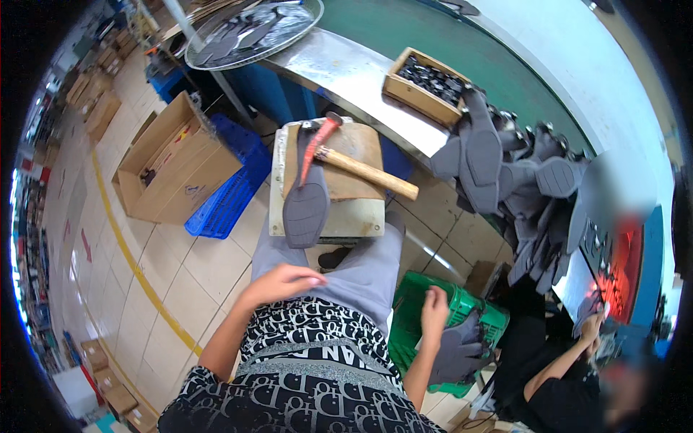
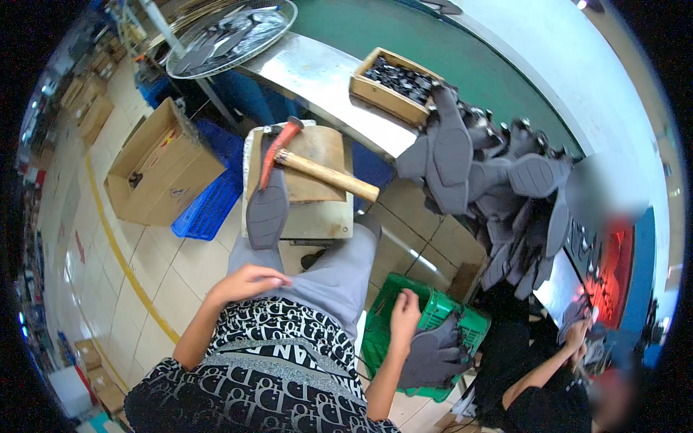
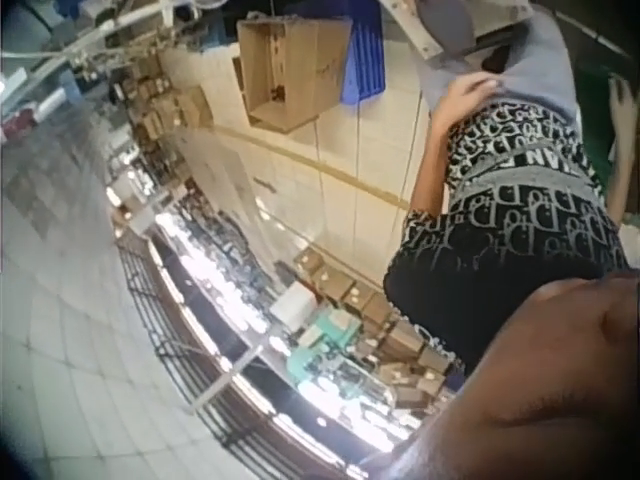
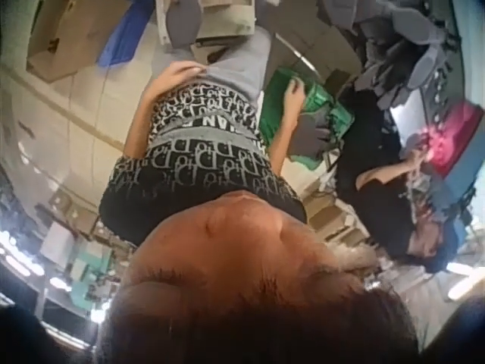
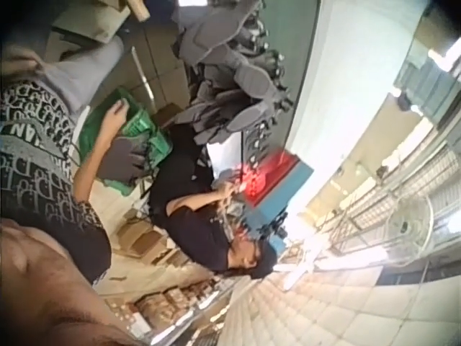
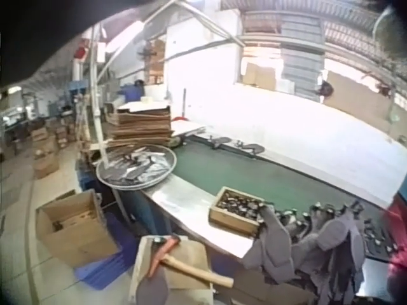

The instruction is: The recorder is assembling shoe soles by adding fasteners and hammering them.

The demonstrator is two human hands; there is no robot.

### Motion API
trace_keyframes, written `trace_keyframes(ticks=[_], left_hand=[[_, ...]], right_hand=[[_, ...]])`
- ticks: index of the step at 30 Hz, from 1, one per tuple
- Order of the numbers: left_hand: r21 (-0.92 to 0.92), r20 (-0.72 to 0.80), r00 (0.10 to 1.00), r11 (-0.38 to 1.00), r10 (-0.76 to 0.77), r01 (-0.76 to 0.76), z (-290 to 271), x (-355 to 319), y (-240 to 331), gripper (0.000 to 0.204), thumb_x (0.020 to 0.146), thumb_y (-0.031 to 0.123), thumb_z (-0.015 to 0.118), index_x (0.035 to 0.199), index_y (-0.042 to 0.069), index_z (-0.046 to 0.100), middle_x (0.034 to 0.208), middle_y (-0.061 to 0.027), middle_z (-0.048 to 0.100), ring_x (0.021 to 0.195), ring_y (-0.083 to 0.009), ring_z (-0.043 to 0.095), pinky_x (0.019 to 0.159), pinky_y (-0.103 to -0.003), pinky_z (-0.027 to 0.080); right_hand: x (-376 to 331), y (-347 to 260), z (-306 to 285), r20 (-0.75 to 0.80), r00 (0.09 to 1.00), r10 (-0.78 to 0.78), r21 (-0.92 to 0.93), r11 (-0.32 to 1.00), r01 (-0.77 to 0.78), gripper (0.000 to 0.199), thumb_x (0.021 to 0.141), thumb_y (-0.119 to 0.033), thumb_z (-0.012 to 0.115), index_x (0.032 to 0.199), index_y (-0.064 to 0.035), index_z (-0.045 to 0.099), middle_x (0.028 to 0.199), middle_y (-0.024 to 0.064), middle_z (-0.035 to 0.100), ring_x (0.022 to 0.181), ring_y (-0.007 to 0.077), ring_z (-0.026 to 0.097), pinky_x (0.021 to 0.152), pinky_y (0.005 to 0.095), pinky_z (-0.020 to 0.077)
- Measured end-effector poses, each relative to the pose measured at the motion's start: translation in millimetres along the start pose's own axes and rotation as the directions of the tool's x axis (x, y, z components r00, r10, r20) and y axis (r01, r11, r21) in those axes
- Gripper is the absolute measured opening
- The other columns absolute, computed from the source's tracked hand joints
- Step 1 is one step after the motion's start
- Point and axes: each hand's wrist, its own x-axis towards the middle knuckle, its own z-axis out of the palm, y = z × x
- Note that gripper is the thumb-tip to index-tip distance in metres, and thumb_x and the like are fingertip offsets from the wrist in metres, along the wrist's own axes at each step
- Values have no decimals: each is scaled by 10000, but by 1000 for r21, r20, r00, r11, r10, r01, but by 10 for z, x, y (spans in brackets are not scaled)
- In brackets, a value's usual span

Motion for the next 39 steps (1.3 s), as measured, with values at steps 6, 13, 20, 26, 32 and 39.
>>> trace_keyframes(ticks=[6, 13, 20, 26, 32, 39], left_hand=[[-670, -725, 240, 741, -646, -30, -209, -685, -1911, 315, 912, 275, 556, 1055, 10, 647, 947, -101, 691, 902, -192, 651, 798, -347, 503], [-239, -681, 424, 729, -596, 641, 14, -534, -2384, 310, 897, 246, 542, 1062, -1, 631, 952, -155, 674, 899, -296, 646, 803, -401, 501], [-197, -556, 485, 675, -674, 711, 3, -703, -1947, 305, 897, 236, 538, 1063, -3, 628, 958, -170, 669, 905, -318, 641, 801, -407, 500], [-34, -480, 618, 717, -623, 696, -114, -191, -2107, 300, 897, 228, 535, 1063, -5, 625, 962, -183, 665, 911, -337, 637, 800, -412, 499], [62, -445, 690, 749, -571, 660, 311, -674, -2552, 296, 897, 220, 531, 1063, -7, 622, 966, -197, 660, 916, -355, 632, 799, -418, 498], [197, -557, 673, 709, -487, 677, 69, -1052, -3159, 274, 899, 206, 523, 1040, -10, 617, 962, -225, 647, 911, -391, 621, 785, -437, 496]], right_hand=[[134, 781, 821, 661, 409, 630, -506, 776, -377, 358, 883, -235, 485, 996, 66, 643, 858, 277, 665, 687, 380, 681, 629, 453, 564], [258, 569, 794, 513, 298, 805, -512, 565, -647, 351, 915, -245, 538, 991, 84, 634, 900, 166, 677, 796, 273, 681, 680, 383, 553], [68, 1587, -1065, 542, 376, 751, -433, 633, -642, 330, 908, -228, 553, 1009, 77, 628, 900, 148, 675, 792, 240, 666, 681, 362, 546], [372, 990, 1378, 549, 535, 643, -212, 726, -654, 315, 903, -213, 566, 1023, 72, 623, 901, 133, 673, 790, 211, 654, 683, 344, 540], [426, 1251, 1349, 539, 697, 472, -19, 834, -551, 303, 897, -199, 579, 1038, 66, 617, 902, 118, 671, 787, 183, 641, 685, 326, 534], [594, 1520, 1196, 311, 903, 296, 199, 909, -367, 318, 952, -236, 519, 1036, 53, 622, 933, 120, 664, 839, 150, 595, 782, 290, 479]])
